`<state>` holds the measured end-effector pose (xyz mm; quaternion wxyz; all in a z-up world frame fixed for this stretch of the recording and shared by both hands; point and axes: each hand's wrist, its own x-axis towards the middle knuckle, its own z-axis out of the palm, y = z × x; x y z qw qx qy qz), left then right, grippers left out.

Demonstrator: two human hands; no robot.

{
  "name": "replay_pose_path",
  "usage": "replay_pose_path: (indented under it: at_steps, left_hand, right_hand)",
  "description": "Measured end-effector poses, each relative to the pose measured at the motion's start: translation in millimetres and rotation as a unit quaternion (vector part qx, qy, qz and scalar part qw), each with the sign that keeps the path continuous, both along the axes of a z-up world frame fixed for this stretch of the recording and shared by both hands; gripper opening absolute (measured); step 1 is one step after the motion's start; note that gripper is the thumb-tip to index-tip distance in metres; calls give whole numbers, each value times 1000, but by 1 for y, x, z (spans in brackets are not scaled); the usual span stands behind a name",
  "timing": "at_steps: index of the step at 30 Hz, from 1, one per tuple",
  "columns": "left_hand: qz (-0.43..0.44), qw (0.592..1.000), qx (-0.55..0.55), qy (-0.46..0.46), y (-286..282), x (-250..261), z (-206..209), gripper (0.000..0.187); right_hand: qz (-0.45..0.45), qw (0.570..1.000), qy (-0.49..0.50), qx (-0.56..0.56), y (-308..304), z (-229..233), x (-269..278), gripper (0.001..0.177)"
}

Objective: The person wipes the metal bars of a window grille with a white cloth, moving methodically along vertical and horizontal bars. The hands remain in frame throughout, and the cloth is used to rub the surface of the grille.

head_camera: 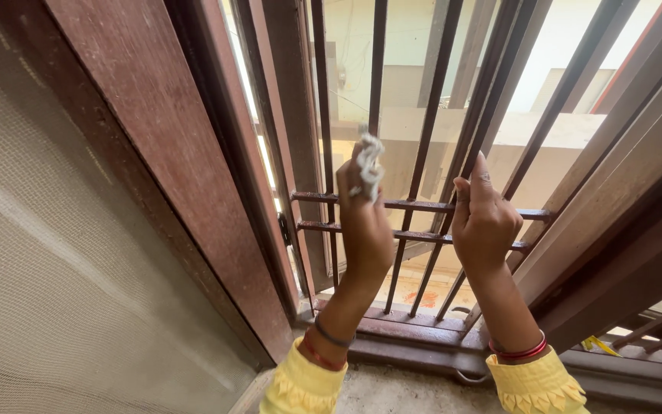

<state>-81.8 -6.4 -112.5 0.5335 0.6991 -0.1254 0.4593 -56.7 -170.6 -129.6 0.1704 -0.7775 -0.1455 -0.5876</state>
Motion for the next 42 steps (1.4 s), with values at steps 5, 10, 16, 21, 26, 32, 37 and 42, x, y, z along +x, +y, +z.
replay_pose_path:
  at_steps: [5,10,16,21,26,32,37,42]
  left_hand:
    - [58,953,-235,-182,19,-22,-4,35]
    - [125,978,-50,-161,33,-6,13,40]
    - [140,986,77,-38,37,26,24,38]
    - [125,988,81,-36,52,64,43,19]
    - [119,985,112,-53,59,88,81,18]
    - [173,949,151,-216,67,121,150,14]
    - [171,951,135,-219,68,118,163,16]
    - [79,985,118,-101,67,86,123,21]
  right_hand:
    - [-1,1000,4,0,1,-1,-2,41]
    - [17,999,24,19,2,-1,-5,42]
    - [4,1000,20,7,1,0,-3,41]
    - [10,1000,9,2,-1,-3,3,42]
    - [3,1000,5,0,-4,-5,5,41]
    - [-4,1000,3,-6,-4,-1,3,42]
    - [13,1000,1,-2,-5,-3,5,42]
    - [5,1000,-5,-9,-5,-8,7,40]
